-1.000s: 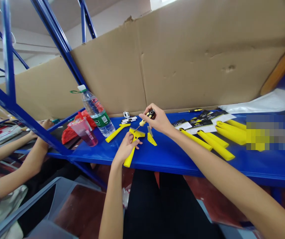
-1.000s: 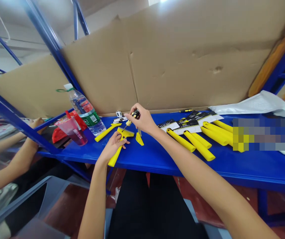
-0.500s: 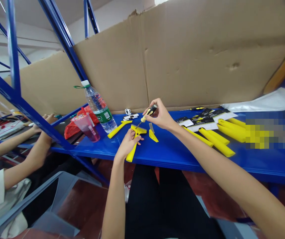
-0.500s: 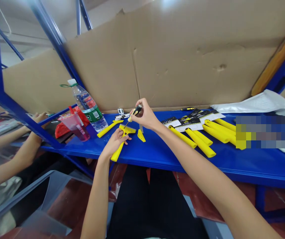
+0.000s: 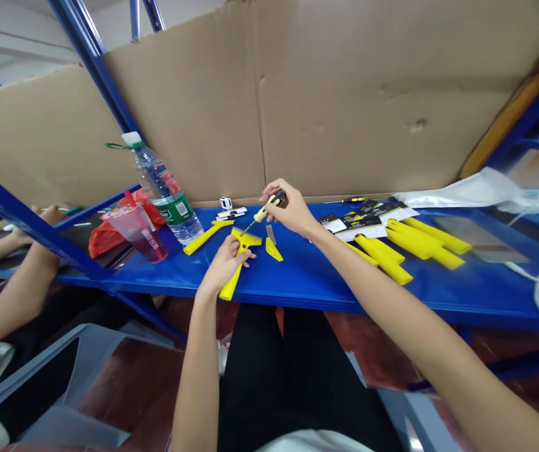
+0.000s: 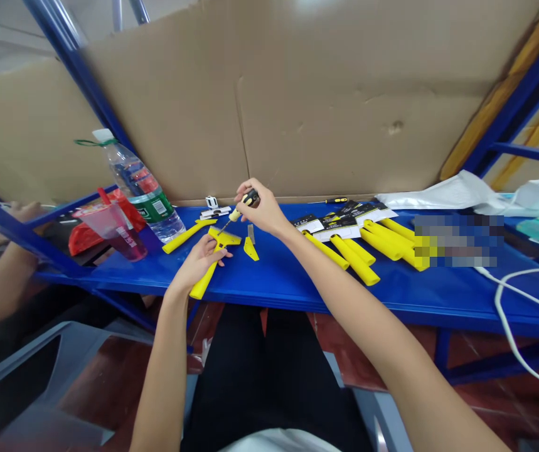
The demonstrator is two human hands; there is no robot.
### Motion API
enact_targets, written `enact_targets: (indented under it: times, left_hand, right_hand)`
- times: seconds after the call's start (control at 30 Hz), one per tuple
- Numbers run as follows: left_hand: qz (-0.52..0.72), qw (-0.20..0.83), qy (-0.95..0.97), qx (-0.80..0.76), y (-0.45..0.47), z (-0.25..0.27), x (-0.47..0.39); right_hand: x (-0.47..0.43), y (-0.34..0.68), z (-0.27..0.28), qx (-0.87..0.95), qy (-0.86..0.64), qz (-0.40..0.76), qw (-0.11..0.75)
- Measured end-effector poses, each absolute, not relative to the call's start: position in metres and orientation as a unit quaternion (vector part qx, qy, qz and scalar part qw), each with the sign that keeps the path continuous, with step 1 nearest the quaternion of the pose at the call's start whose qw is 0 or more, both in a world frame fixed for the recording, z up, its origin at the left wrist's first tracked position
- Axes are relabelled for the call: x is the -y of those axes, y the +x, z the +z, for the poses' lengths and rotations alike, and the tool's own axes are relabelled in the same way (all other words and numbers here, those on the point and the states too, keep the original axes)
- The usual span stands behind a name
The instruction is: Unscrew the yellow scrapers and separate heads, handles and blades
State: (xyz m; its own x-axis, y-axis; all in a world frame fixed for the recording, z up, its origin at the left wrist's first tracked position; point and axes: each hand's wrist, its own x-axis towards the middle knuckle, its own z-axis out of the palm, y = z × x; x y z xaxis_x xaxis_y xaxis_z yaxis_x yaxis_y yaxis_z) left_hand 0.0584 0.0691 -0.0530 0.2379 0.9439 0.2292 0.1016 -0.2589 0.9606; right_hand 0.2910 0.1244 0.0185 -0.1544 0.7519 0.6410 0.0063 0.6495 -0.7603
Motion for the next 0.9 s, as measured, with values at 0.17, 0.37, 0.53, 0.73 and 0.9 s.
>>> enact_targets:
  times: [0.17, 0.37, 0.53, 0.73, 0.9]
  left_hand:
    - [0.469, 0.456, 0.638, -0.405, 0.060, -0.052, -0.069]
    - [0.465, 0.458, 0.640, -0.406, 0.059, -0.050, -0.067]
    - [0.466, 0.450, 0.640, -0.413, 0.058, -0.049, -0.064]
    - [0.447, 0.463, 0.646, -0.411, 0.059, -0.048, -0.063]
    - [0.459, 0.463, 0.635, -0.414, 0.058, -0.049, -0.065]
  right_hand:
    - [-0.130, 0.291, 0.013, 0.679, -0.310, 0.289, 0.599]
    - [-0.135, 0.293, 0.009, 0.671, -0.309, 0.299, 0.604]
    - [-0.136, 0.295, 0.008, 0.672, -0.340, 0.279, 0.595]
    - [-0.133, 0.293, 0.011, 0.708, -0.275, 0.228, 0.609]
    - [-0.125, 0.292, 0.014, 0.735, -0.272, 0.217, 0.582]
